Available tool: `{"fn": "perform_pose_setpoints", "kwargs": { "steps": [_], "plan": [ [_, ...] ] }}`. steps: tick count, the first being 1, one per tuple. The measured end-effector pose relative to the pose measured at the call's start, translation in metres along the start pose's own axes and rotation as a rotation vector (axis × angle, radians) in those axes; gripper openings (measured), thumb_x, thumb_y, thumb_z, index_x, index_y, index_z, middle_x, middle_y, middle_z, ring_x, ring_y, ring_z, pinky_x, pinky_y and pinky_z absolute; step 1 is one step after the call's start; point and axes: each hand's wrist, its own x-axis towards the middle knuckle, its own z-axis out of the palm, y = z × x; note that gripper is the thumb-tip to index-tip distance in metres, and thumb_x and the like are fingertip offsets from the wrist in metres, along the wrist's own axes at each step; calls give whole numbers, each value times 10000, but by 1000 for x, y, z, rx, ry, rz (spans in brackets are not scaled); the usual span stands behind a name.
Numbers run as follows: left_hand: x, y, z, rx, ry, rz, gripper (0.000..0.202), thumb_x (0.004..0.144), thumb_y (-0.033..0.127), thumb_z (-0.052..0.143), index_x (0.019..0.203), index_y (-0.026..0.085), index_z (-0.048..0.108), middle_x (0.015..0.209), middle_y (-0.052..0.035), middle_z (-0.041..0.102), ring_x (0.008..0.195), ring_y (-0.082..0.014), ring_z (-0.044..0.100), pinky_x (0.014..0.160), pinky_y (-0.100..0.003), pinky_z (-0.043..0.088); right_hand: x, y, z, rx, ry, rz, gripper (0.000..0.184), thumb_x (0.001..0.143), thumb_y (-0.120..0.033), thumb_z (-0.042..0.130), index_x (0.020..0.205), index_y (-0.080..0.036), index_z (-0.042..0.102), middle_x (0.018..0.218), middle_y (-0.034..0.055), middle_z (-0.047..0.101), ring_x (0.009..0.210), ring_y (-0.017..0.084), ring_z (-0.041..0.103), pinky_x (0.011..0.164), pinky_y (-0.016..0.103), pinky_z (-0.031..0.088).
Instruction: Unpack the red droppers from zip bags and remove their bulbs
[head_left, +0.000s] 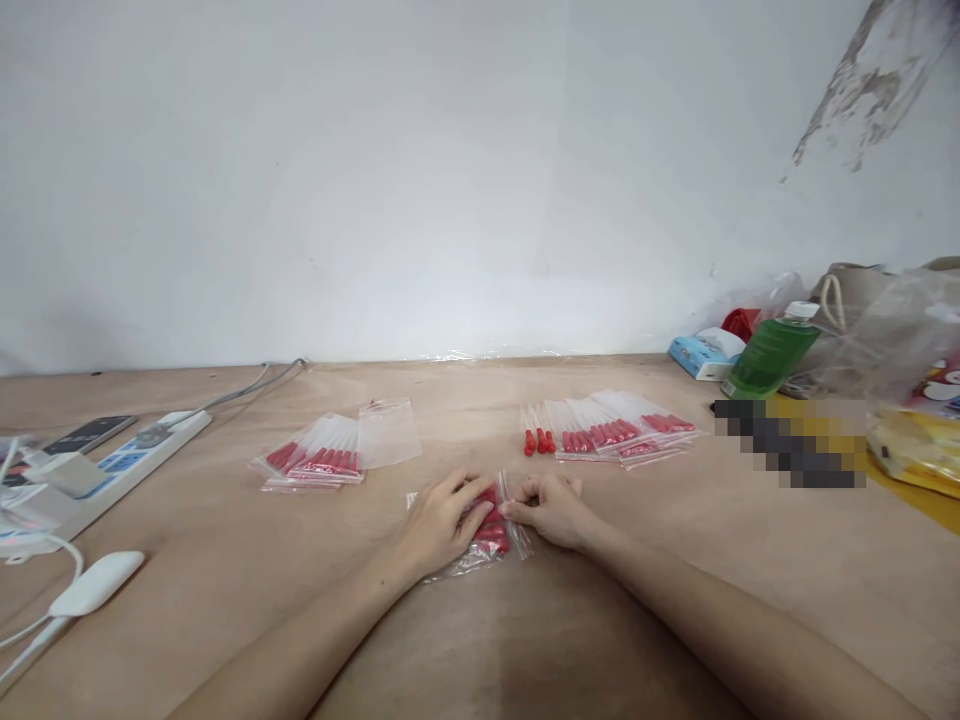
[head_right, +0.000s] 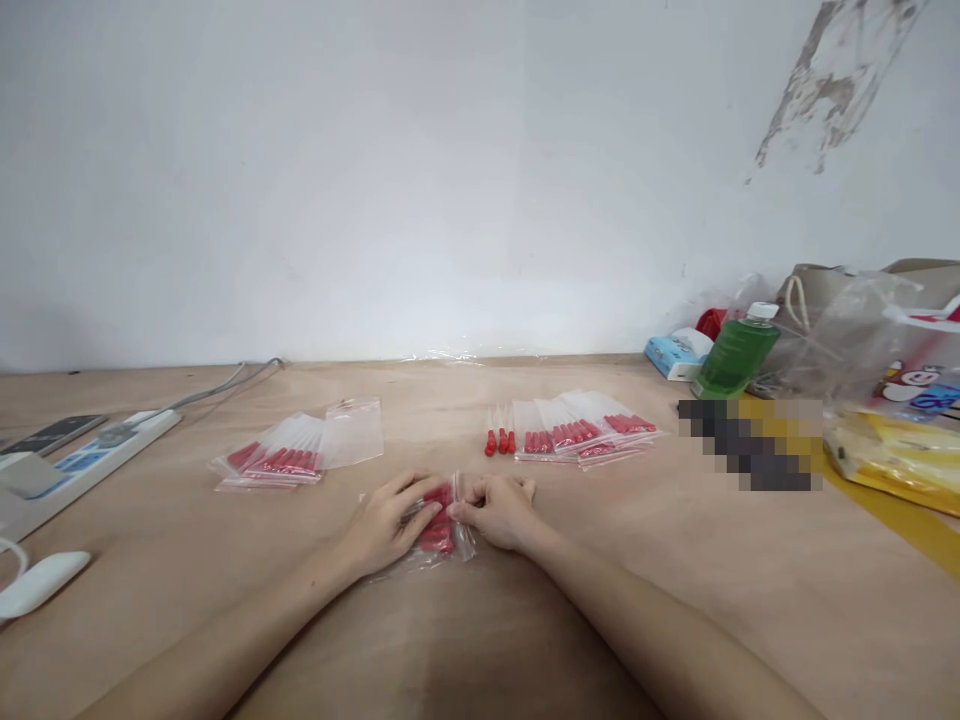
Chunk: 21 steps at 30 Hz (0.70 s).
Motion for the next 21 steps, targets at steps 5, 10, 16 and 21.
{"fn": "perform_pose_setpoints", "kwargs": {
  "steps": [5, 10, 16, 21],
  "plan": [
    [2, -13, 6, -11, -83, 194, 365, 887, 170, 351, 1171, 304, 537, 1231, -62, 480, 964, -158, 560, 803, -299, 479, 1, -1, 5, 25, -24, -67, 405, 664, -586, 559, 602, -193, 636, 622, -47, 606, 700, 146, 523, 829, 368, 224],
    [5, -16, 7, 31, -89, 266, 285, 897, 203, 379, 1047, 259, 615, 1129, -38, 578, 940, -147, 576, 793, -276, 482, 1, 1, 9, 19, 26, -76, 389, 641, -569, 591, 554, -190, 619, 609, -49, 601, 702, 140, 518, 831, 366, 213],
    [11, -9, 1, 108, -93, 311, 242, 912, 185, 356, 928, 180, 598, 966, -22, 637, 856, -140, 582, 802, -274, 454, 1, 0, 1, 18, -95, -69, 314, 743, -476, 519, 637, -202, 629, 618, -60, 566, 708, 129, 485, 854, 380, 188],
    [10, -10, 1, 131, -103, 291, 258, 910, 134, 310, 902, 169, 565, 965, -45, 615, 857, -150, 557, 761, -264, 444, 2, -5, 0, -25, -82, -23, 317, 777, -415, 451, 599, -185, 575, 576, -65, 491, 678, 116, 458, 844, 383, 203]
  ]
}}
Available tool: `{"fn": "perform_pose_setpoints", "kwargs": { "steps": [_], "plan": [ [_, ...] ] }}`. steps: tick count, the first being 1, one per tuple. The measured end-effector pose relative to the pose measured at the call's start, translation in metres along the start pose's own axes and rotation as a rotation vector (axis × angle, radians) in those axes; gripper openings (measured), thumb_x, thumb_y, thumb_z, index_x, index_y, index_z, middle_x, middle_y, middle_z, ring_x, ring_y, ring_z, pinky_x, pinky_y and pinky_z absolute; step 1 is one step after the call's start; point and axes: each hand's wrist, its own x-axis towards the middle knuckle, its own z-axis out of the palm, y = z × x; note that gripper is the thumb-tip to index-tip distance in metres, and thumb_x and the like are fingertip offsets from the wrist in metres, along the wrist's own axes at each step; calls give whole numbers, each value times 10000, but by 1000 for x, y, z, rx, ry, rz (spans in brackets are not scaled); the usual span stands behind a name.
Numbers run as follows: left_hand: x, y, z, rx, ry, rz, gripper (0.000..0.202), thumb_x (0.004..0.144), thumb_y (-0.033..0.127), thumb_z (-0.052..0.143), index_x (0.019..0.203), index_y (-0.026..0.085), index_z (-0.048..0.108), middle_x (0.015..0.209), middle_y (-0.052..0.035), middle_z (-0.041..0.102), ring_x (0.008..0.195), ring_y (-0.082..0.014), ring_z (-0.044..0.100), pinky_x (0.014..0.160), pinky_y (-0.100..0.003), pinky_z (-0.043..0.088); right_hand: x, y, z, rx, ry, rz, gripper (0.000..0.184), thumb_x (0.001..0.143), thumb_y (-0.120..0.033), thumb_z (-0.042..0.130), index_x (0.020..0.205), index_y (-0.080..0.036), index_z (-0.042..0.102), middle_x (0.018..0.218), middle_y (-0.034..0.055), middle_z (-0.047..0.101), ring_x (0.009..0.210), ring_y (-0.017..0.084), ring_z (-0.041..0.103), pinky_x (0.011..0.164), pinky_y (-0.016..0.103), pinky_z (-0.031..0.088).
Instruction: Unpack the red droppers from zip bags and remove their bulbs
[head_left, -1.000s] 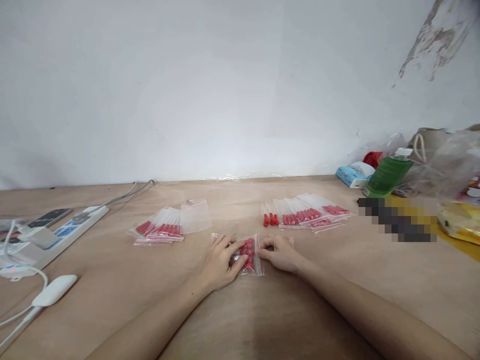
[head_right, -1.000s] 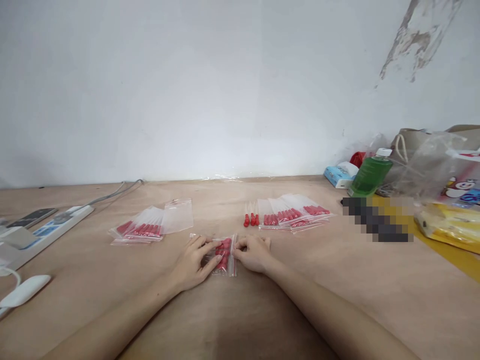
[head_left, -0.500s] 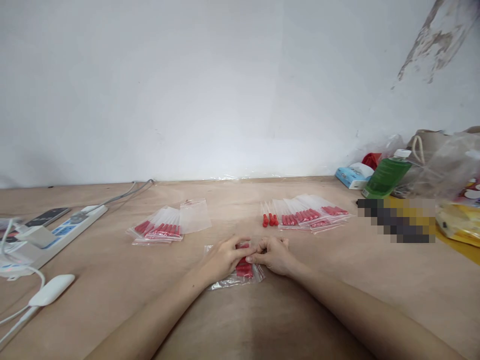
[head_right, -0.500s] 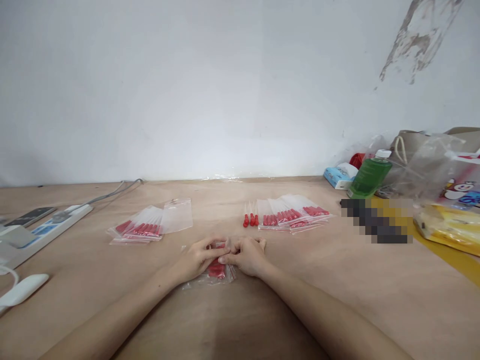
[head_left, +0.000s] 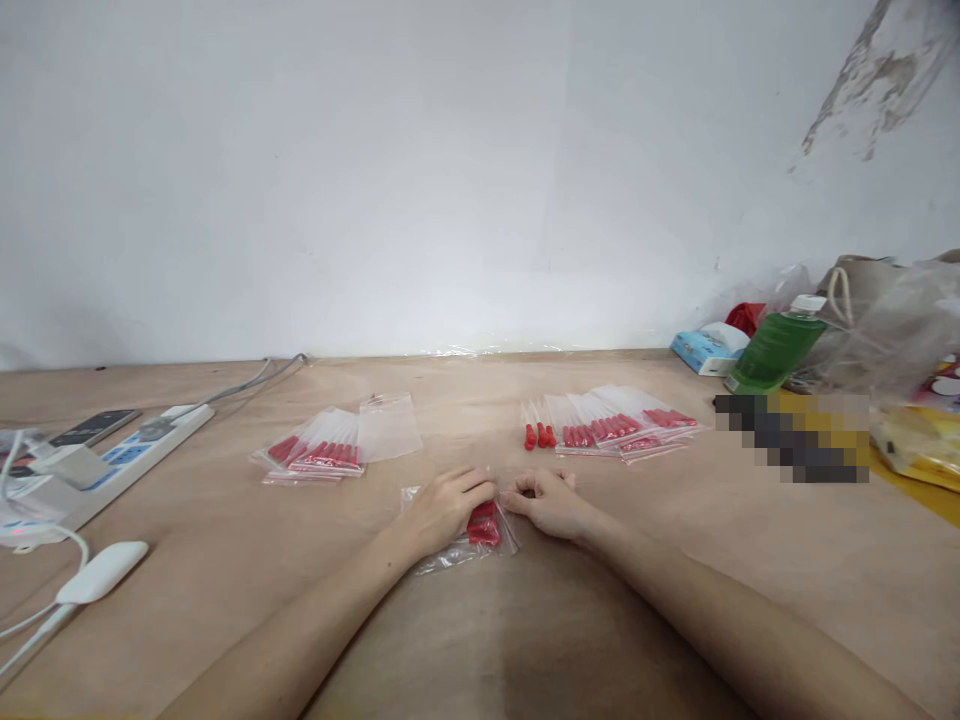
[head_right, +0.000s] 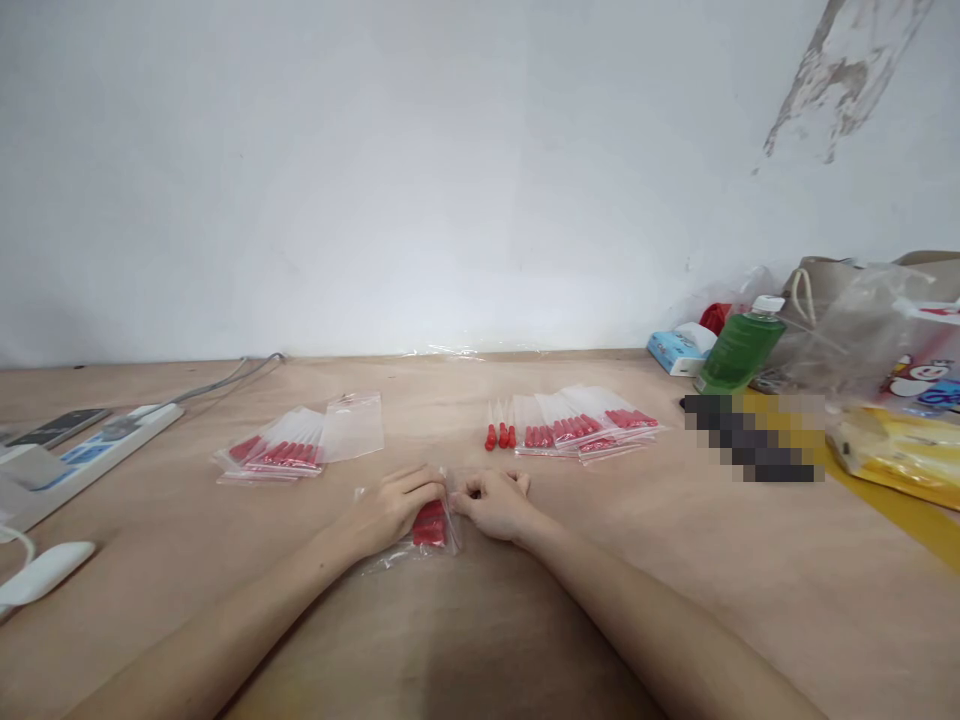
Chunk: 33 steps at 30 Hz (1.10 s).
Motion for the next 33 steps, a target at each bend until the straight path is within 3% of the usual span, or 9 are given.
{"fn": "perform_pose_setpoints", "kwargs": {
  "steps": [7, 10, 13, 16, 20, 24, 28, 31, 33],
  "plan": [
    [-1, 2, -3, -21, -41, -34, 220, 909, 161, 331, 935, 170, 549, 948, -52, 595, 881, -158, 542, 776, -261, 431, -5, -7, 3, 32, 27, -41, 273, 751, -410, 484, 613, -206, 603, 658, -51, 594, 797, 151, 497, 885, 408, 175],
    [0, 1, -7, -53, -84, 10, 207, 911, 198, 357, 889, 181, 562, 897, -36, 588, 825, -140, 537, 747, -244, 423, -5, -6, 4, -12, 54, -34, 266, 765, -382, 472, 615, -207, 605, 677, -40, 604, 830, 164, 499, 886, 425, 174],
    [1, 1, -7, -19, -56, 60, 219, 913, 226, 363, 875, 184, 575, 878, -37, 591, 807, -145, 524, 750, -262, 413, -4, -5, 6, -46, 76, -38, 263, 782, -361, 448, 639, -212, 610, 705, -26, 606, 866, 175, 488, 878, 422, 193],
    [2, 1, -4, -9, -12, 83, 234, 913, 208, 348, 868, 179, 576, 884, -46, 602, 850, -160, 517, 778, -282, 410, -3, -5, 8, -51, 110, -50, 245, 782, -334, 435, 652, -211, 602, 725, -20, 601, 849, 170, 488, 858, 417, 212],
    [3, 1, -5, -43, -54, 99, 252, 915, 182, 321, 861, 172, 567, 898, -52, 609, 904, -170, 516, 800, -292, 417, -2, -4, 12, -106, 219, -94, 165, 737, -228, 435, 630, -189, 554, 736, -20, 582, 793, 146, 484, 829, 401, 227],
    [-1, -6, -12, -116, -35, 5, 304, 917, 162, 269, 871, 170, 569, 873, -53, 613, 865, -159, 550, 785, -291, 440, 0, 1, 11, -118, 249, -89, 167, 725, -216, 432, 592, -175, 524, 700, -26, 566, 722, 126, 480, 799, 372, 245],
    [-6, -7, -16, -207, 66, -107, 300, 916, 173, 266, 1028, 190, 544, 1081, -65, 580, 979, -156, 548, 839, -288, 447, 3, 8, 7, -48, 311, -99, 127, 710, -267, 510, 628, -182, 553, 664, -32, 586, 683, 124, 504, 776, 336, 265],
    [-11, 2, -17, -238, 50, -213, 273, 898, 275, 379, 1141, 212, 485, 1108, -66, 568, 993, -176, 545, 854, -307, 448, 3, 12, 6, 2, 347, -174, 70, 689, -250, 554, 701, -183, 571, 656, -32, 596, 641, 117, 514, 740, 305, 291],
    [-17, 9, -18, -247, 15, -282, 401, 850, 351, 473, 1225, 220, 414, 1138, -78, 553, 1008, -206, 537, 851, -337, 452, 2, 13, 6, 9, 299, -243, 63, 707, -210, 536, 723, -193, 595, 630, -39, 592, 631, 114, 518, 743, 301, 292]
  ]
}}
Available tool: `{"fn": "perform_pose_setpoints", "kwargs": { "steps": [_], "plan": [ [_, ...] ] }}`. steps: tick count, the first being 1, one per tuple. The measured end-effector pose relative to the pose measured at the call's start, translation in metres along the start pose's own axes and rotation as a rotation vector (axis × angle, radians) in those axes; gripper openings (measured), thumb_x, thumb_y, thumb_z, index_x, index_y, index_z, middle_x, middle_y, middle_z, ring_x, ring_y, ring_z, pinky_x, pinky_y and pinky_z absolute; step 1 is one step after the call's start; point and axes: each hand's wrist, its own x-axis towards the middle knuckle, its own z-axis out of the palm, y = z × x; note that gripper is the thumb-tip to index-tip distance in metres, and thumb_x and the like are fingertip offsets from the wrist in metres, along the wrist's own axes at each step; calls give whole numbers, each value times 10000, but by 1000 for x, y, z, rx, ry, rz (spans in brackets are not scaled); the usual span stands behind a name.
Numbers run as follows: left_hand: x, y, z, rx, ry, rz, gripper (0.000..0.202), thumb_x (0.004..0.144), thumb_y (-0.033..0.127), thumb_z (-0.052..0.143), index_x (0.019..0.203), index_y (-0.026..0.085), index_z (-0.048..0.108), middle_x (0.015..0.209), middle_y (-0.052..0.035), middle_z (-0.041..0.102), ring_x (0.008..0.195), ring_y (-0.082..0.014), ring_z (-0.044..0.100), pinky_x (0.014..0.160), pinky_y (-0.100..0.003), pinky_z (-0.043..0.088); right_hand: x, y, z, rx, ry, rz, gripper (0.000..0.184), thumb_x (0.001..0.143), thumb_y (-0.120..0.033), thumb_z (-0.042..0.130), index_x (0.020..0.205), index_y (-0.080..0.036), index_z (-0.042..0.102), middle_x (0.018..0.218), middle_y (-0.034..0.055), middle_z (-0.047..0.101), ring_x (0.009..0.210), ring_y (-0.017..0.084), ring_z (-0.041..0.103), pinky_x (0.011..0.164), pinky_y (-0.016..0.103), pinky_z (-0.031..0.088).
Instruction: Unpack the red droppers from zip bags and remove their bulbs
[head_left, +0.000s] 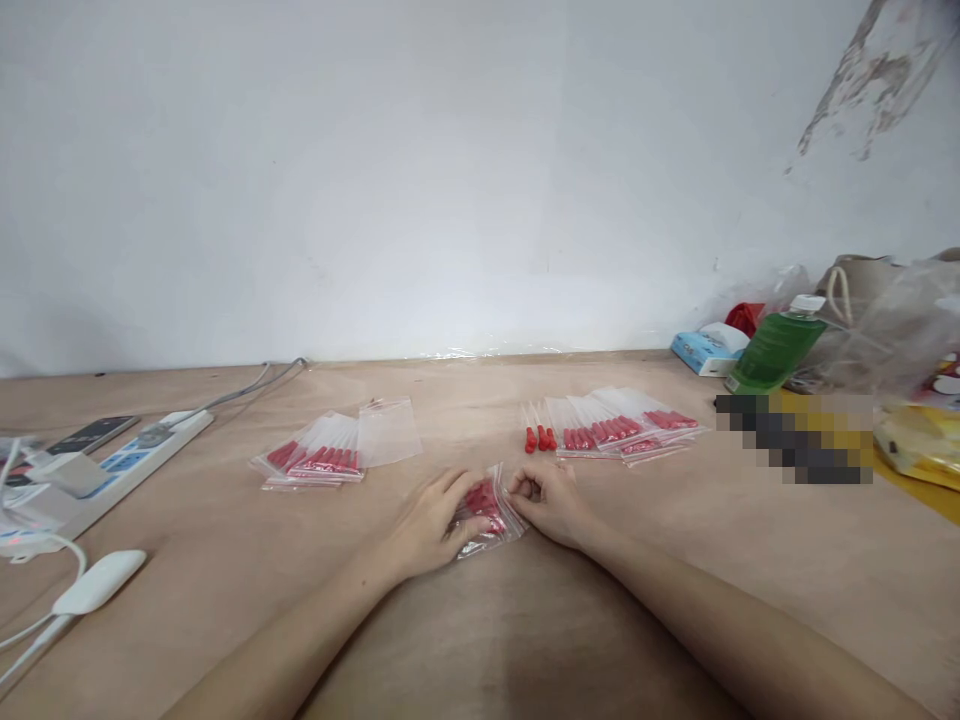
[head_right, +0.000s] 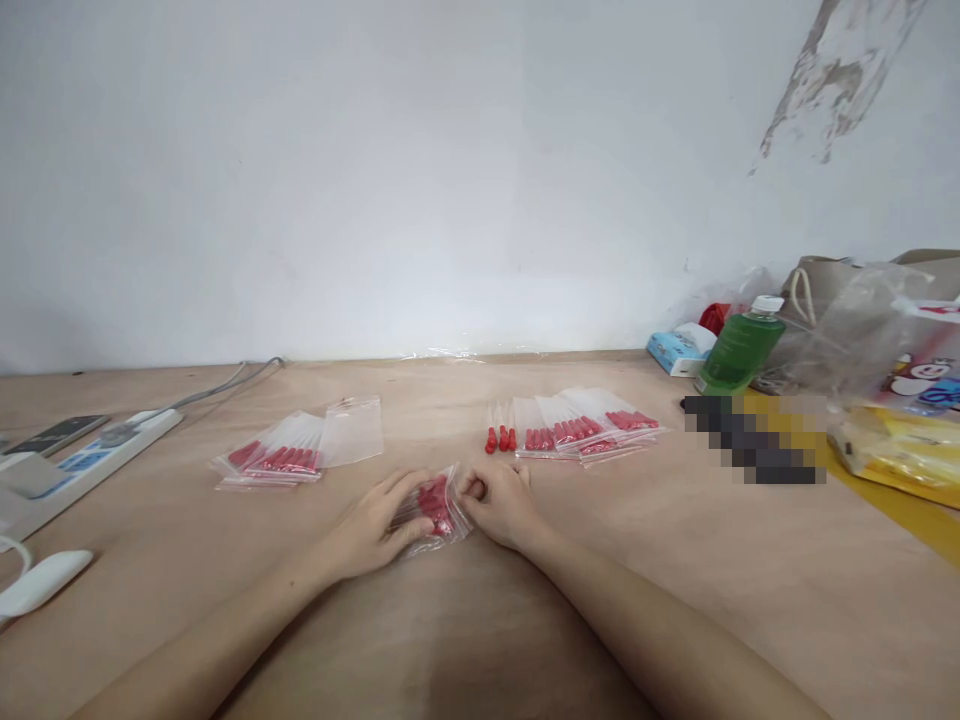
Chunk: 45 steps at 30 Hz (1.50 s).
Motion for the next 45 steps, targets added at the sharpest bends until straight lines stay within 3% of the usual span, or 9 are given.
{"fn": "perform_pose_setpoints", "kwargs": {
  "steps": [2, 5, 13, 20, 25, 31, 36, 41, 45],
  "plan": [
    [-7, 2, 2, -24, -13, -51, 519, 824, 373, 507, 1290, 225, 333, 1218, -91, 506, 1063, -225, 510, 874, -362, 442, -1, -1, 0, -32, -32, -68, 129, 726, -169, 508, 746, -221, 625, 629, -41, 592, 670, 122, 525, 761, 309, 278],
    [-12, -2, 4, -76, -9, -50, 524, 832, 349, 498, 1302, 221, 305, 1263, -95, 478, 1119, -224, 478, 922, -381, 413, -3, -3, -1, -104, -61, -126, 185, 753, -154, 477, 766, -243, 637, 668, -33, 602, 726, 136, 521, 754, 314, 258],
    [-4, -11, 6, -137, -15, 12, 506, 830, 342, 514, 1288, 235, 328, 1234, -69, 505, 1098, -199, 495, 901, -338, 421, 0, -7, -4, 35, -184, -49, 101, 768, -295, 547, 764, -215, 610, 705, -53, 596, 705, 114, 522, 798, 314, 260],
    [0, -15, 7, -123, 0, 30, 474, 823, 368, 533, 1247, 229, 375, 1183, -66, 532, 1058, -200, 518, 885, -330, 426, 0, -6, 1, 152, -67, 75, 223, 655, -359, 648, 816, -207, 617, 762, -21, 633, 735, 150, 537, 756, 305, 329],
    [3, -16, 8, -117, 9, 53, 436, 828, 357, 526, 1225, 229, 398, 1177, -65, 525, 1063, -199, 510, 892, -322, 415, 3, 1, 12, 385, -34, 105, 244, 676, -336, 639, 867, -188, 605, 728, 12, 643, 703, 160, 571, 695, 299, 396],
    [2, -17, 10, -128, 20, 20, 422, 828, 360, 521, 1213, 223, 413, 1166, -66, 535, 1050, -204, 516, 878, -321, 422, 6, 3, 18, 485, -32, 89, 179, 712, -348, 603, 784, -185, 611, 724, 14, 638, 696, 151, 578, 668, 291, 429],
    [1, -20, 9, -161, 4, -33, 421, 834, 378, 507, 1217, 224, 422, 1151, -58, 550, 1023, -198, 529, 865, -319, 428, 12, 10, 4, 631, -33, 74, 259, 671, -395, 636, 765, -168, 554, 729, 14, 621, 652, 124, 561, 626, 269, 441],
    [1, -24, 7, -139, 0, -63, 425, 834, 384, 504, 1223, 233, 425, 1170, -54, 546, 1036, -199, 523, 878, -321, 421, 16, 21, -21, 838, -160, 217, 361, 620, -419, 697, 795, -178, 492, 634, -22, 601, 580, 101, 557, 609, 264, 450],
    [1, -25, 6, -147, 1, -62, 414, 833, 390, 505, 1211, 234, 440, 1160, -54, 553, 1024, -199, 529, 870, -322, 426, 14, 20, -22, 937, -205, 235, 361, 613, -379, 723, 813, -173, 505, 678, -23, 608, 626, 90, 568, 637, 249, 452]
  ]
}}
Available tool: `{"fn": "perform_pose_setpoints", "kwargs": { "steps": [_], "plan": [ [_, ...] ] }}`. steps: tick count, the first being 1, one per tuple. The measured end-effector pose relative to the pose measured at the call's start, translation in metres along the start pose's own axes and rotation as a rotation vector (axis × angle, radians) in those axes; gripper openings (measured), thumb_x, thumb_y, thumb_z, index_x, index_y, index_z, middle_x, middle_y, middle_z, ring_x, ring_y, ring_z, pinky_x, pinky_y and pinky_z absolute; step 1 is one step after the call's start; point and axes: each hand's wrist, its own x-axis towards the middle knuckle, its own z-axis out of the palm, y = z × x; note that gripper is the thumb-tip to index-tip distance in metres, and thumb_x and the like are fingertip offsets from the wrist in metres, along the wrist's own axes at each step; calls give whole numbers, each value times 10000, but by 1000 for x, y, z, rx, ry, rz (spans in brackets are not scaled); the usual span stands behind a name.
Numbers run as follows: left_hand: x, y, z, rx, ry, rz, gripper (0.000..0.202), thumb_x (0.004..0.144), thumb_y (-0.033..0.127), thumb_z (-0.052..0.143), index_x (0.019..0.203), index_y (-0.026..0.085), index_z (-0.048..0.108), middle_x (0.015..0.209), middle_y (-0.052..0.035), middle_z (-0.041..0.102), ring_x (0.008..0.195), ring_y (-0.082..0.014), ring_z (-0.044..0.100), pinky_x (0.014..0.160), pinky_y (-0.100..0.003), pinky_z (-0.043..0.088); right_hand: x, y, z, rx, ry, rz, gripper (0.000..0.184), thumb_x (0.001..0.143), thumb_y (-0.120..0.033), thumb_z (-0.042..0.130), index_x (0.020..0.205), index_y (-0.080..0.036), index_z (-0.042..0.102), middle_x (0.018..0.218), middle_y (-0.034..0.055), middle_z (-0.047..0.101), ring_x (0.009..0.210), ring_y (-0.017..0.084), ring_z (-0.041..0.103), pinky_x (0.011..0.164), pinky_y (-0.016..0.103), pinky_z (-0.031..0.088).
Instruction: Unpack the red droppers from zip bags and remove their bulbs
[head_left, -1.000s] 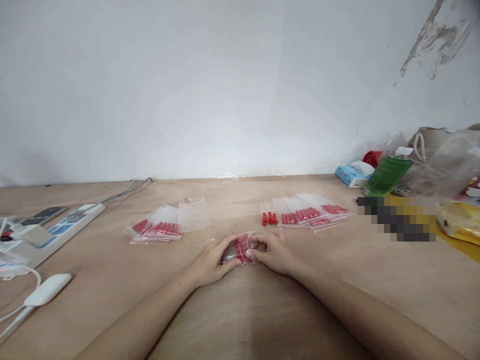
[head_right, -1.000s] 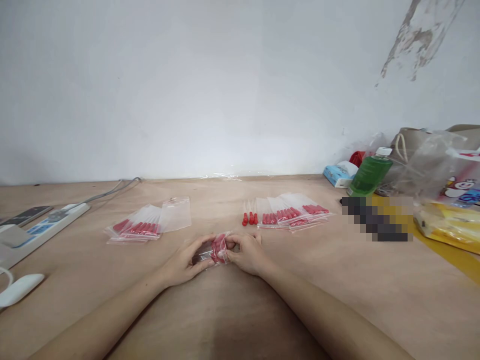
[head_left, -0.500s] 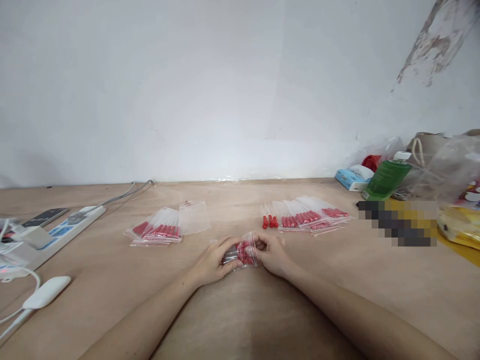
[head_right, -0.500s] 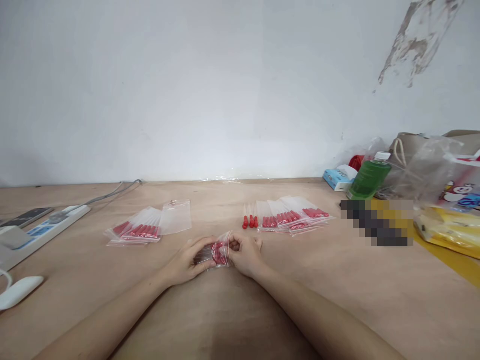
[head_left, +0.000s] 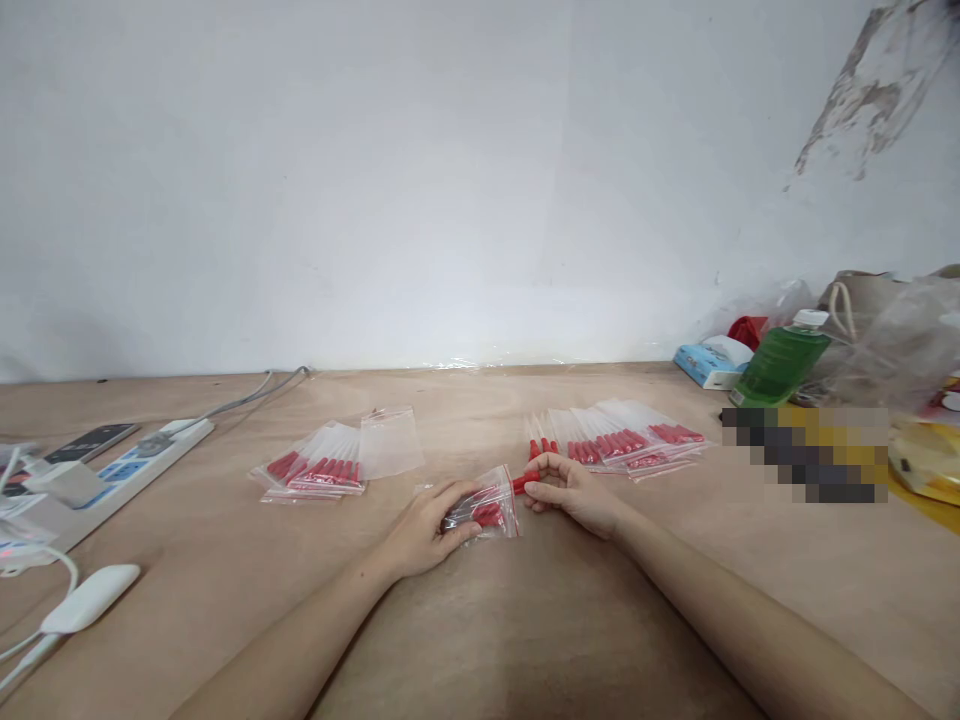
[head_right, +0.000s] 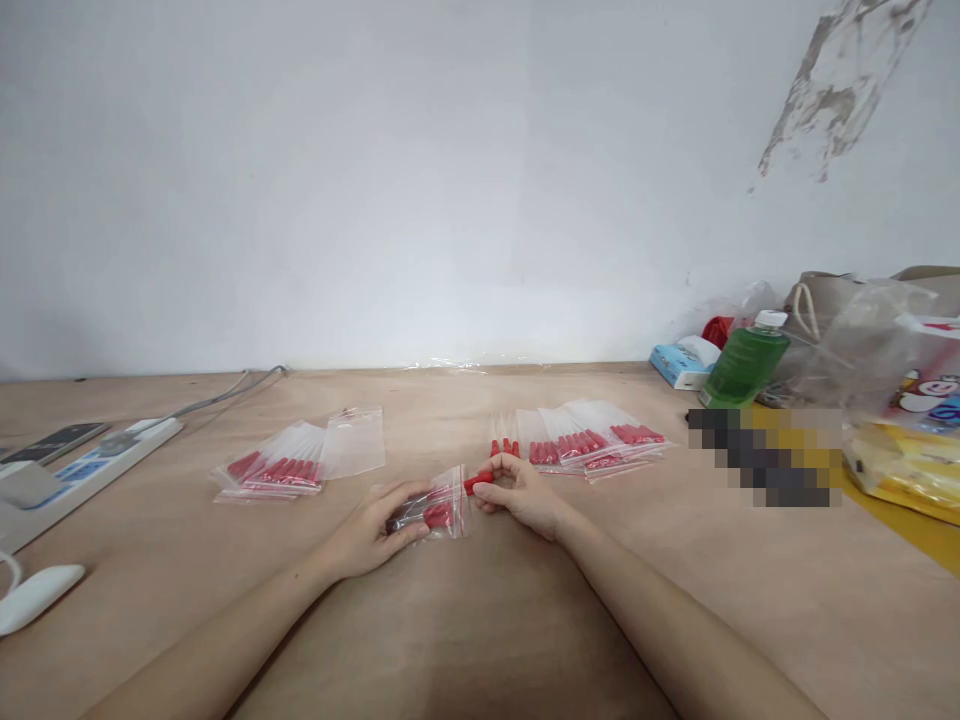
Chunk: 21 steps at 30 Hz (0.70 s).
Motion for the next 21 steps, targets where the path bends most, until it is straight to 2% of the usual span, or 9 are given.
{"fn": "perform_pose_setpoints", "kwargs": {
  "steps": [4, 8, 10, 13, 15, 17, 18, 21],
  "plan": [
    [0, 2, -1, -13, 2, 4, 405, 829, 387, 512, 1203, 238, 462, 1158, -54, 557, 1026, -194, 531, 877, -320, 427, 3, -1, -2, 39, 22, 10, 314, 649, -390, 699, 780, -153, 541, 652, -18, 611, 589, 68, 550, 622, 222, 445],
    [1, 2, -2, -3, -16, 10, 415, 830, 377, 511, 1225, 257, 471, 1194, -50, 543, 1060, -198, 522, 915, -337, 416, 4, -26, -31, 12, 64, -8, 297, 627, -378, 718, 750, -151, 571, 686, 0, 638, 591, 72, 564, 611, 213, 449],
    [1, 1, -2, 9, -28, 22, 439, 825, 376, 514, 1246, 265, 460, 1230, -53, 523, 1095, -206, 506, 938, -351, 406, 2, -47, -48, -12, 149, -20, 304, 610, -378, 730, 764, -164, 578, 732, 12, 656, 605, 90, 585, 616, 232, 468],
    [1, -2, 0, 36, -46, 46, 487, 810, 379, 529, 1275, 266, 434, 1283, -59, 484, 1154, -219, 466, 974, -373, 382, 0, -72, -60, -94, 369, -204, 310, 603, -389, 732, 775, -175, 588, 797, 27, 667, 664, 105, 604, 638, 235, 485],
    [1, -3, 1, 57, -60, 52, 509, 806, 385, 531, 1288, 265, 417, 1305, -63, 462, 1179, -224, 445, 986, -387, 372, 4, -77, -55, -189, 479, -363, 304, 619, -385, 719, 799, -177, 589, 825, 40, 666, 723, 125, 611, 687, 260, 495],
    [1, -3, 2, 69, -69, 50, 514, 807, 393, 526, 1291, 263, 413, 1316, -66, 450, 1187, -227, 439, 990, -393, 370, 13, -70, -43, -336, 521, -502, 277, 645, -366, 698, 815, -177, 589, 823, 50, 660, 736, 146, 612, 698, 292, 501],
    [1, -3, 2, 71, -72, 49, 515, 808, 395, 524, 1293, 263, 411, 1319, -65, 447, 1187, -227, 439, 991, -394, 370, 20, -64, -36, -447, 519, -574, 242, 671, -352, 676, 815, -175, 597, 821, 54, 652, 728, 149, 609, 691, 299, 502],
    [0, -2, 2, 68, -72, 46, 510, 815, 398, 517, 1296, 269, 406, 1322, -62, 445, 1185, -223, 441, 993, -395, 368, 40, -40, -16, -802, 375, -746, 125, 763, -259, 581, 847, -174, 619, 864, 63, 623, 774, 149, 592, 714, 290, 482]
  ]
}}
